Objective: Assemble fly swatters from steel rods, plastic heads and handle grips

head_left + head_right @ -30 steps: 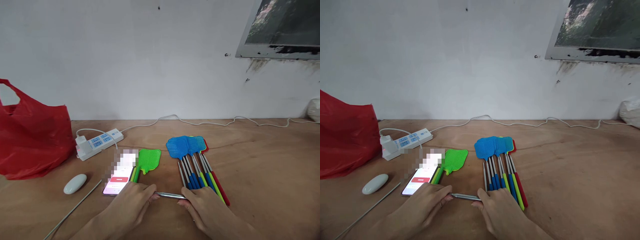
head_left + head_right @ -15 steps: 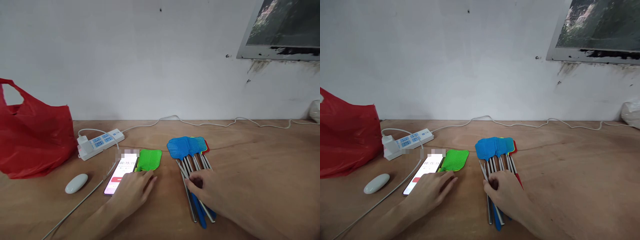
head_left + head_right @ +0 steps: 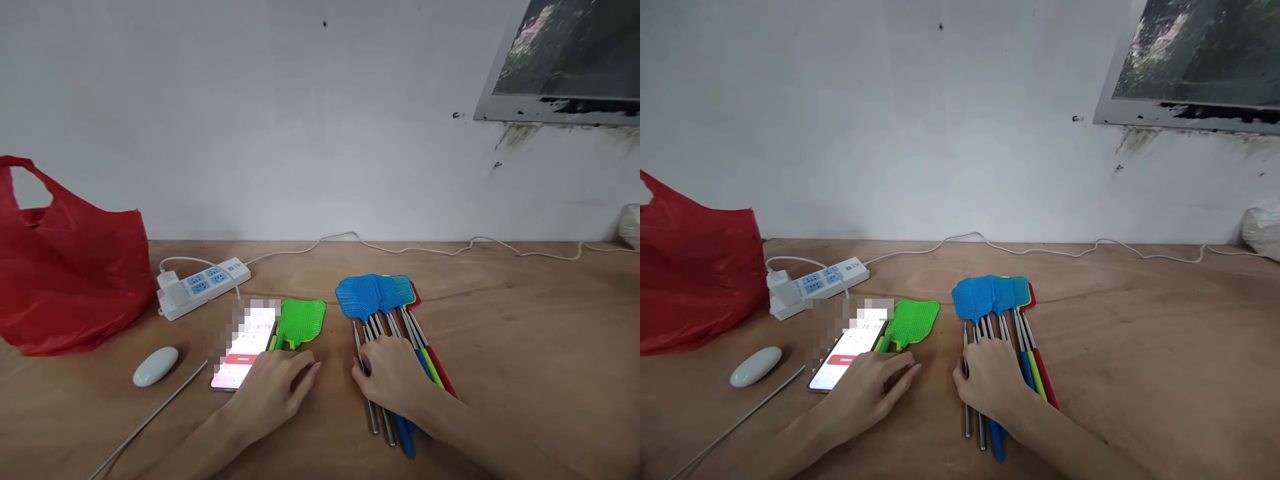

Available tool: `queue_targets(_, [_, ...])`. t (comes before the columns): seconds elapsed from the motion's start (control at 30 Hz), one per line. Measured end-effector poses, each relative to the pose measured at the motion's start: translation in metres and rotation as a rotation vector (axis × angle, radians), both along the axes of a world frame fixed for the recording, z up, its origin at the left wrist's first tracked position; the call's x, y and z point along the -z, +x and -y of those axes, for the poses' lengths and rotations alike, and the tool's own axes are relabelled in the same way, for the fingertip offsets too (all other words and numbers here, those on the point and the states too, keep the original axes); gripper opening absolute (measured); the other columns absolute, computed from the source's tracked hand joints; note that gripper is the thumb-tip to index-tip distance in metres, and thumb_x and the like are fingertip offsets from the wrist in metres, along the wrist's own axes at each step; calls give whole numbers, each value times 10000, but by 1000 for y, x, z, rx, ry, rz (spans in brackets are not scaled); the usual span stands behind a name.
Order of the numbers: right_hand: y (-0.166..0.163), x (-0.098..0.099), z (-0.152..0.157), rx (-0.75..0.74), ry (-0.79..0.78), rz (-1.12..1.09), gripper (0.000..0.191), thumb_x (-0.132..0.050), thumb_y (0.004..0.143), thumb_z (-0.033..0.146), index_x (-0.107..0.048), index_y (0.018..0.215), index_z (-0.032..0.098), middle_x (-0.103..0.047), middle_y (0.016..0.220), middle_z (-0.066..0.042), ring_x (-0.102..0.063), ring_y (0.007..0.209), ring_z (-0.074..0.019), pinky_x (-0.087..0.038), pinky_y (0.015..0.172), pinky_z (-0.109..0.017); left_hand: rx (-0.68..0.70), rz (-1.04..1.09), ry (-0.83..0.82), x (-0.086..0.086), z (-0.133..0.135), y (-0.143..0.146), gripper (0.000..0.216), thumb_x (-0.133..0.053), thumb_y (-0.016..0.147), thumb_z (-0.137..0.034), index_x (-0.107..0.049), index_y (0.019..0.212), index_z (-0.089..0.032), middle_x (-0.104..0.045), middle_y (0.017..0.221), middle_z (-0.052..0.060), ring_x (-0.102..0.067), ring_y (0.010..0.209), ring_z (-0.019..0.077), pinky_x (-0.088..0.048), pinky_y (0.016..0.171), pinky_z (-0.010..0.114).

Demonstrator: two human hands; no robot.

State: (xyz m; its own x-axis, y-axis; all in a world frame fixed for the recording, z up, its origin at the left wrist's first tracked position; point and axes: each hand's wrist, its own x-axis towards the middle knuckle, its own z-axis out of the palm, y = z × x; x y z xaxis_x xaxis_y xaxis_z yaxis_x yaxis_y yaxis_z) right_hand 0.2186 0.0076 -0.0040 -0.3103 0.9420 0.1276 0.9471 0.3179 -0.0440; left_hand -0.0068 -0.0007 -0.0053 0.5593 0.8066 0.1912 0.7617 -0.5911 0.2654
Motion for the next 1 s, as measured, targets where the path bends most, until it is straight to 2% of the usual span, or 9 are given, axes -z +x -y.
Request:
queue_targets(0.13, [4, 3, -2, -51, 2, -20, 248, -580, 832, 259, -664, 613, 178, -699, 634, -61, -608, 573, -174, -108, 523, -316, 26, -13, -17, 2, 0, 0, 327, -371, 1020, -247, -534, 740, -205, -619, 632, -4, -592, 572, 176, -252, 534, 274])
queue_targets(0.33, [14, 6, -3, -92, 12, -157, 219, -613, 755, 208, -534, 552, 181, -626, 571, -10, -530, 561, -138, -147, 536, -296, 86, -39, -8, 3, -1, -1, 332, -349, 1037, -241, -529, 762, -201, -652, 693, 11, -620, 623, 183, -276, 551, 285])
queue_targets(0.57, [31, 1, -16, 73, 59, -295, 349, -562, 831, 281, -415, 526, 198, -529, 515, 17, -471, 541, -136, -202, 536, -282, 145, -6, 7, 5, -2, -4, 331, -341, 1045, -255, -497, 757, -205, -626, 697, 7, -593, 621, 177, -286, 554, 283])
queue_targets(0.73, [45, 4, -24, 108, 61, -286, 262, -574, 825, 269, -472, 591, 210, -565, 579, 16, -498, 572, -150, -223, 533, -275, 145, 10, 12, 6, -4, -5, 328, -352, 1044, -263, -483, 748, -208, -605, 683, -1, -578, 609, 176, -271, 551, 289])
queue_targets(0.87, [50, 4, -25, 65, -40, -349, 154, -603, 796, 241, -540, 658, 217, -563, 585, 29, -517, 575, -147, -265, 529, -257, 156, 3, -3, 7, -5, -4, 323, -351, 1044, -259, -483, 754, -208, -607, 698, 1, -577, 622, 176, -280, 561, 288])
queue_targets(1.0, [49, 2, -23, 64, -97, -377, 147, -630, 787, 266, -579, 657, 220, -552, 573, 27, -517, 573, -151, -277, 522, -258, 164, 3, -23, 6, -4, -3, 324, -354, 1043, -260, -477, 749, -206, -604, 701, 3, -570, 623, 171, -284, 563, 283])
